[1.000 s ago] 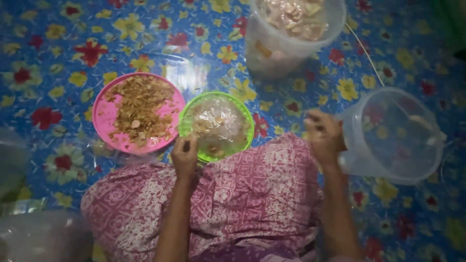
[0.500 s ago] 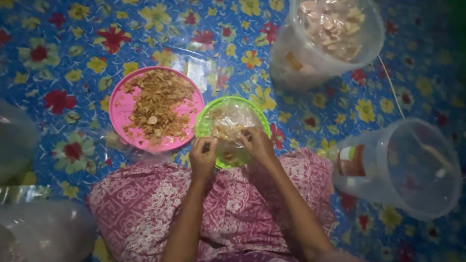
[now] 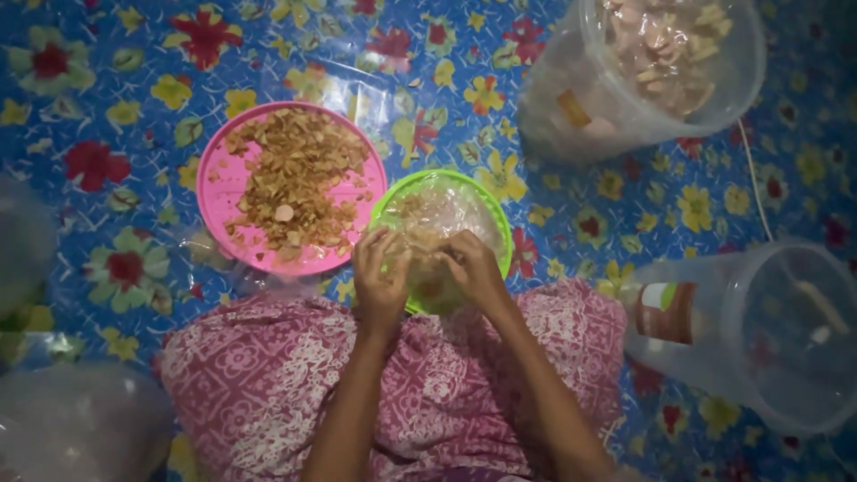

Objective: Packaging small fried snacks into individual plastic bags while sitting on the floor

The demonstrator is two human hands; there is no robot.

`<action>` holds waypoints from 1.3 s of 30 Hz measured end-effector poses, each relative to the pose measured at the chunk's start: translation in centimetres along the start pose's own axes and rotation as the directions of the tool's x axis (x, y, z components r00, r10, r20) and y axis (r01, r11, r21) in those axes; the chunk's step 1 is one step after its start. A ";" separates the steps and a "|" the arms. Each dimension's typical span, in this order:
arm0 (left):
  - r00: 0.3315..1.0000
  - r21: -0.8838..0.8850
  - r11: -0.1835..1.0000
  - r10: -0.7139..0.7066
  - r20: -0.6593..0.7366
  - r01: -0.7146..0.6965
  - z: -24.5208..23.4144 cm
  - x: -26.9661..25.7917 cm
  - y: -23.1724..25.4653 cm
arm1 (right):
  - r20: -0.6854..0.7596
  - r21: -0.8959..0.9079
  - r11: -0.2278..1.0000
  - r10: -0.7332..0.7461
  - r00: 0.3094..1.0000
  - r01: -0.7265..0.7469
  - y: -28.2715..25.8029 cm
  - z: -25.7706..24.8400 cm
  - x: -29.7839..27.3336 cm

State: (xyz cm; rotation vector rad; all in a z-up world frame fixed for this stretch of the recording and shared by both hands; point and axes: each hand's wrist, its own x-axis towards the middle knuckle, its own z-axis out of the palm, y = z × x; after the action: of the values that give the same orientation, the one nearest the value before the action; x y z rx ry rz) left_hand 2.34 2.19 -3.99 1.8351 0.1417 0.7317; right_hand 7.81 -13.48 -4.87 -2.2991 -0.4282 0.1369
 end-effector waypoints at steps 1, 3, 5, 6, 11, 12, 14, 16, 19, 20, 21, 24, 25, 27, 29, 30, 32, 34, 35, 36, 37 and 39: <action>1.000 0.002 1.000 -0.003 0.003 0.003 0.0 0.0 -0.2 | 0.002 0.002 1.000 0.004 1.000 -0.004 0.5 0.1 -0.2; 0.999 -0.077 0.997 0.025 0.048 -0.021 0.3 0.0 -0.6 | 0.012 0.041 0.994 -0.106 0.994 0.105 1.5 0.3 -0.8; 0.998 -0.110 0.994 0.007 0.068 0.000 0.3 -0.3 -0.3 | 0.000 0.048 0.992 -0.116 0.993 0.116 0.8 -0.3 -1.1; 0.996 -0.139 0.990 -0.009 0.084 0.021 0.4 -0.4 -0.1 | -0.010 0.055 0.990 -0.132 0.991 0.133 0.4 -0.6 -1.2; 0.992 -0.195 0.981 0.013 0.127 0.012 0.6 -1.0 -1.2 | -0.052 0.040 0.977 -0.208 0.977 0.210 -0.2 -0.8 -2.0; 0.991 -0.203 0.979 0.014 0.133 0.013 0.9 -1.3 -1.7 | -0.061 0.010 0.973 -0.228 0.972 0.229 -0.6 -0.8 -2.2; 0.986 -0.227 0.974 0.034 0.163 0.004 0.6 -1.2 -1.0 | -0.089 0.013 0.973 -0.229 0.969 0.231 -1.6 -1.1 -2.3; 0.980 -0.249 0.969 0.052 0.191 -0.003 0.2 -1.0 -0.1 | -0.114 0.018 0.972 -0.231 0.966 0.234 -2.7 -1.5 -2.6; 0.981 -0.281 0.960 0.049 0.190 0.007 -0.5 -0.7 1.8 | -0.124 0.001 0.968 -0.251 0.960 0.253 -3.8 -2.3 -3.3; 0.981 -0.282 0.959 0.041 0.188 0.014 -0.8 -0.6 2.6 | -0.134 0.006 0.964 -0.264 0.955 0.267 -3.9 -2.4 -3.5; 0.982 -0.284 0.959 0.034 0.186 0.020 -1.1 -0.4 3.5 | -0.145 0.010 0.960 -0.277 0.950 0.281 -3.9 -2.6 -3.8; 0.986 -0.284 0.959 0.030 0.161 0.017 -1.0 -1.2 2.8 | -0.170 -0.053 0.951 -0.309 0.936 0.304 -2.0 -2.2 -4.3; 0.987 -0.286 0.958 0.036 0.158 0.011 -1.4 -1.0 3.6 | -0.173 -0.055 0.949 -0.314 0.933 0.309 -2.1 -2.6 -4.5; 0.991 -0.293 0.956 0.041 0.126 -0.002 -2.2 -0.4 5.2 | -0.178 -0.079 0.948 -0.319 0.931 0.310 -2.3 -3.4 -4.9; 0.992 -0.298 0.955 0.039 0.122 -0.001 -2.0 -0.8 4.6 | -0.185 -0.096 0.948 -0.316 0.931 0.302 -2.8 -3.8 -5.3; 0.992 -0.302 0.953 0.033 0.119 0.005 -1.9 -1.0 4.3 | -0.190 -0.112 0.950 -0.309 0.932 0.292 -3.0 -4.0 -5.5; 0.992 -0.301 0.954 0.034 0.120 0.004 -2.2 -1.0 4.9 | -0.192 -0.125 0.950 -0.305 0.933 0.285 -2.6 -4.1 -5.9; 0.992 -0.300 0.954 0.034 0.121 0.004 -2.3 -1.3 5.0 | -0.195 -0.137 0.951 -0.300 0.934 0.276 -2.7 -4.6 -6.4; 0.993 -0.299 0.954 0.022 0.118 0.014 -2.3 -1.5 4.7 | -0.202 -0.141 0.952 -0.296 0.934 0.271 -3.1 -4.9 -6.6; 0.993 -0.299 0.954 0.010 0.115 0.025 -2.2 -1.8 4.4 | -0.210 -0.145 0.953 -0.292 0.933 0.265 -3.3 -5.2 -6.9; 0.993 -0.300 0.954 0.017 0.115 0.018 -2.3 -1.8 4.9 | -0.215 -0.146 0.952 -0.295 0.931 0.268 -3.5 -5.3 -7.2; 0.993 -0.293 0.956 0.028 0.118 0.008 -2.6 -1.8 5.8 | -0.227 -0.100 0.958 -0.284 0.931 0.268 -3.8 -5.5 -7.6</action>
State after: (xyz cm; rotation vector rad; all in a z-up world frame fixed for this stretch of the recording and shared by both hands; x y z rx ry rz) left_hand -1.95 1.24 0.89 1.5909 -0.0545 0.6103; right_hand 0.89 -17.42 1.45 -2.2583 -0.6321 -0.2974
